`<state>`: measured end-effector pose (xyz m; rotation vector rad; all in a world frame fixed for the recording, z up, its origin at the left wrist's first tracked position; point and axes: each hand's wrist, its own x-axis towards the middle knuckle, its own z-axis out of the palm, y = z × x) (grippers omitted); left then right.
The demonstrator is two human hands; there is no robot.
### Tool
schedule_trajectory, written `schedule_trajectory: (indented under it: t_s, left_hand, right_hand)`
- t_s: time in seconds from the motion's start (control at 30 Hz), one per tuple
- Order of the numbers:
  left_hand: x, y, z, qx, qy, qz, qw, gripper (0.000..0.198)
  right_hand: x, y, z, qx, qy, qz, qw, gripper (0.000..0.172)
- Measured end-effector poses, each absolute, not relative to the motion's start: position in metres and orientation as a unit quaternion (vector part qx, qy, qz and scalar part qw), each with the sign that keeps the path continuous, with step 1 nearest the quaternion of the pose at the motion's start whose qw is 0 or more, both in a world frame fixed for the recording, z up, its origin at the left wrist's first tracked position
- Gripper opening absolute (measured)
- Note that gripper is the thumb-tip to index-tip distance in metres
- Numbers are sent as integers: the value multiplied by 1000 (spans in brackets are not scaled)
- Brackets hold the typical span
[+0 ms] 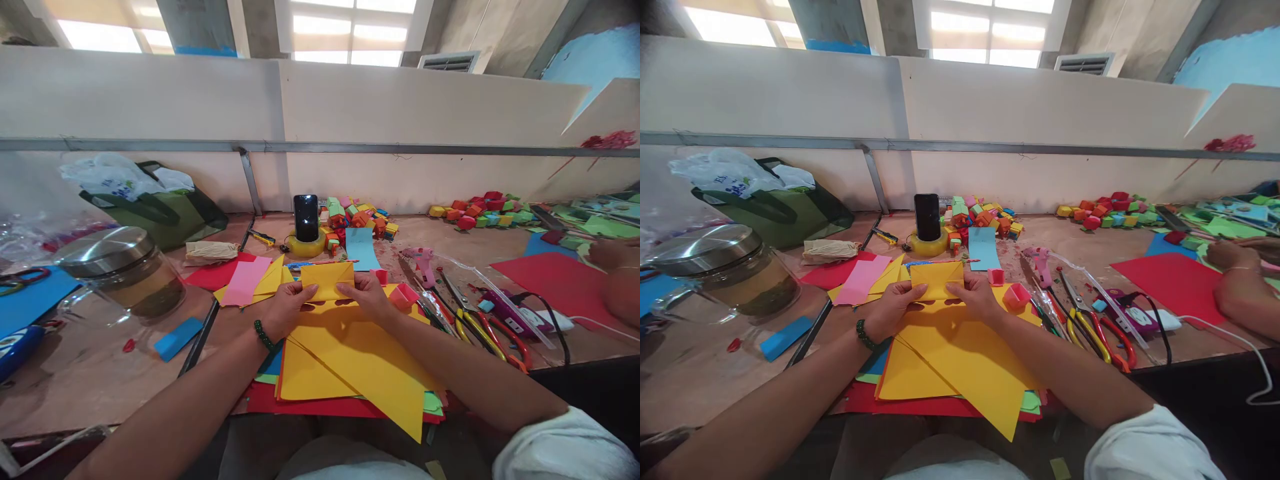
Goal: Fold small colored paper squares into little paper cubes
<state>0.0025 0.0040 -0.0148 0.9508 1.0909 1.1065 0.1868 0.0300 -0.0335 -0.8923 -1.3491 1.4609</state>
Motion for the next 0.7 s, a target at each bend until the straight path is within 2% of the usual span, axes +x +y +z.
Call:
schedule_trajectory:
  t_s: [0.3, 0.57, 0.7]
  left_hand:
    - [2, 3, -15, 421, 486, 476, 599, 45]
    - [1, 4, -16, 394, 462, 471, 640, 41]
    - [0, 4, -13, 356, 467, 477, 654, 33]
  right_hand:
    - [190, 31, -33, -367, -541, 601, 460, 38]
    - [186, 28, -32, -351, -487, 651, 465, 15]
    - [185, 28, -30, -348, -476, 668, 454, 21]
